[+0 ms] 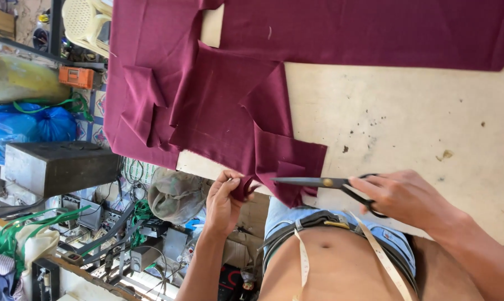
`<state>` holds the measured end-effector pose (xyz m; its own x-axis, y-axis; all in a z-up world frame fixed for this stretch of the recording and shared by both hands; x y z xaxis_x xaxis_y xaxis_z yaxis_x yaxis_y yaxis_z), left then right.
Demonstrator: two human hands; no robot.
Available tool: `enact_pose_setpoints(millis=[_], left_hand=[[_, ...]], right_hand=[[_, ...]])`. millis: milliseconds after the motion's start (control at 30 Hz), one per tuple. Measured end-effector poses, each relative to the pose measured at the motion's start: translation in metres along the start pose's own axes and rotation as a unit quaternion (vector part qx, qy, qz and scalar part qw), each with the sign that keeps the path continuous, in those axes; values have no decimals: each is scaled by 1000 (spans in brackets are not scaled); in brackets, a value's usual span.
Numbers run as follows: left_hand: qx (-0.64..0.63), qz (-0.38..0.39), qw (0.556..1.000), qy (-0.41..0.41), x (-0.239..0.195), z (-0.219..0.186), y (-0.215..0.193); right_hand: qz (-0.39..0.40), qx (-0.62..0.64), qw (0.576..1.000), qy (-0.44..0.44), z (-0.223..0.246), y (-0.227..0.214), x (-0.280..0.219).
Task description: Cutting fabric pieces along marked lines using scissors and then organizing and folding the cut pieces on a work table.
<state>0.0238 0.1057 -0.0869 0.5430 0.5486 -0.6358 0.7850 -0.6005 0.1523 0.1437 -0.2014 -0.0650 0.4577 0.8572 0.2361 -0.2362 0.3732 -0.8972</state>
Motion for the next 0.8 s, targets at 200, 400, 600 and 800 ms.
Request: enact_pose_setpoints(millis=[200,400,600,800], left_hand=[[726,-112,643,219,11,-13,-74],[684,59,683,251,46,57,63],[621,190,658,381,21,112,189],[450,260,785,337,34,114,229]], right_hand=[[41,-241,924,293,-84,3,-142],[-55,-324,790,517,-51,-4,-257],[-189,-401,782,439,-45,23,-296],[-171,-315,813,458,-88,32,-309]])
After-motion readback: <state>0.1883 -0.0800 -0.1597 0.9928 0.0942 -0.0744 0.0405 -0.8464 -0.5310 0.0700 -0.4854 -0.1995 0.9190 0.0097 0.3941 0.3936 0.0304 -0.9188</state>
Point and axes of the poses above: each hand's wrist, its own x-axis towards the middle knuckle, its own y-axis out of the palm, z = x × y, the point moved 10 cm from there along x, towards the middle knuckle, and after that the axes turned 15 degrees about -z, right-handed, at the moved point
